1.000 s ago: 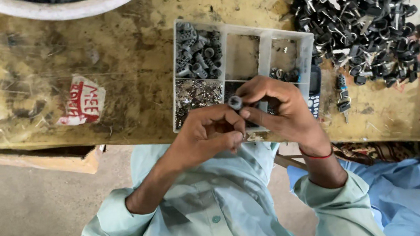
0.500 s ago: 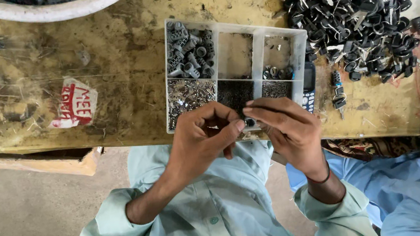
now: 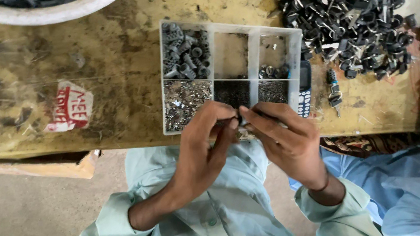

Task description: The person sits at a workbench and sorts small black plastic components from a large basket into the compartments of a plastic organizer tray, picking pieces one at a time and occasionally handling and fitting parts together in their hands before placing them into a compartment.

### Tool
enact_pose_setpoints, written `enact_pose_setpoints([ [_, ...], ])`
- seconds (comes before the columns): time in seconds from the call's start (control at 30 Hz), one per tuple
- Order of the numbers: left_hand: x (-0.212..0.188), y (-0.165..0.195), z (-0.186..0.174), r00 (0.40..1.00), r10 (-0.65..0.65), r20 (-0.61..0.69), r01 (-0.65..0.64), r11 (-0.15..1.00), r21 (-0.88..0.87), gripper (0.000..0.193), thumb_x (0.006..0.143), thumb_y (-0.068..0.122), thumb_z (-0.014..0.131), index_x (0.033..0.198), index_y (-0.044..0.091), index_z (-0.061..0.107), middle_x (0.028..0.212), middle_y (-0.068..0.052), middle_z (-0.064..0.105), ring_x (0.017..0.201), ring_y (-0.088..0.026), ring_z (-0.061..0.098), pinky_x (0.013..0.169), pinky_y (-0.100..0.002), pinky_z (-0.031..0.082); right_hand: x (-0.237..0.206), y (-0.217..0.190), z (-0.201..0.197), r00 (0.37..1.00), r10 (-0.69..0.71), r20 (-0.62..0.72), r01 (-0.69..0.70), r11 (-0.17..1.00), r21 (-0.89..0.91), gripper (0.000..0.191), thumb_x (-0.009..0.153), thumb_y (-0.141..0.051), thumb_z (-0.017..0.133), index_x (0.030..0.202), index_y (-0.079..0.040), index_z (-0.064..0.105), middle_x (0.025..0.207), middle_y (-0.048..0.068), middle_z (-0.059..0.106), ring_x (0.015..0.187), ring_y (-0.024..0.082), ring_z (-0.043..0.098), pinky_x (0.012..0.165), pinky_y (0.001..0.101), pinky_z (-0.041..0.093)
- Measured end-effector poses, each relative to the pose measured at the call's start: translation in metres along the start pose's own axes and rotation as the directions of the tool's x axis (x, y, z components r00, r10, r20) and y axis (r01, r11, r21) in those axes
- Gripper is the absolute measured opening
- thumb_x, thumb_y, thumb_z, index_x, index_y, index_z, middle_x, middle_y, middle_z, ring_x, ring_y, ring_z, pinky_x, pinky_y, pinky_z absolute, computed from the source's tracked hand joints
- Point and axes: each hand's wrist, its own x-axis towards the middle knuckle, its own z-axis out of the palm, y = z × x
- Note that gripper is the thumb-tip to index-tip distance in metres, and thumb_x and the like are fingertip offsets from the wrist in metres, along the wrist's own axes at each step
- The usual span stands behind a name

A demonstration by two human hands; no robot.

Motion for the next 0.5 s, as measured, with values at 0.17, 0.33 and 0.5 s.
enact_pose_setpoints([
  [0.17, -0.002, -0.003, 0.002, 0.993, 0.119, 0.019, -0.121, 0.983, 0.14, 0.023, 0.093, 0.0, 0.078, 0.114, 0.0, 0.068, 0.106, -0.012, 0.075, 0.092, -0.019, 0.078, 0.079, -0.029, 0.063, -0.005, 0.002, 0.001, 0.969, 0.218, 0.117, -0.241, 0.938, 0.25, 0.042, 0.075, -0.002, 0.084, 0.113, -0.002, 0.066, 0.107, 0.01, 0.066, 0.09, 0.022, 0.073, 0.074, 0.0301, 0.063],
  [0.33, 0.001, -0.012, -0.012, 0.978, 0.191, 0.085, -0.204, 0.96, 0.193, 0.017, 0.092, -0.004, 0.076, 0.107, 0.001, 0.071, 0.107, -0.012, 0.078, 0.097, -0.019, 0.079, 0.081, -0.028, 0.064, 0.034, 0.07, -0.032, 0.966, 0.227, 0.127, -0.17, 0.921, -0.349, 0.011, 0.095, -0.006, 0.075, 0.104, -0.012, 0.078, 0.089, 0.01, 0.07, 0.077, 0.024, 0.069, 0.065, 0.0408, 0.054],
  [0.5, 0.005, -0.022, -0.007, 0.972, 0.145, 0.185, -0.158, 0.985, 0.061, 0.013, 0.096, -0.007, 0.069, 0.106, 0.0, 0.067, 0.107, -0.011, 0.077, 0.1, -0.02, 0.079, 0.085, -0.029, 0.065, 0.066, 0.097, -0.03, 0.933, 0.236, 0.272, -0.123, 0.919, -0.376, 0.019, 0.09, -0.021, 0.076, 0.102, -0.008, 0.069, 0.096, 0.013, 0.068, 0.083, 0.039, 0.066, 0.066, 0.0498, 0.049],
])
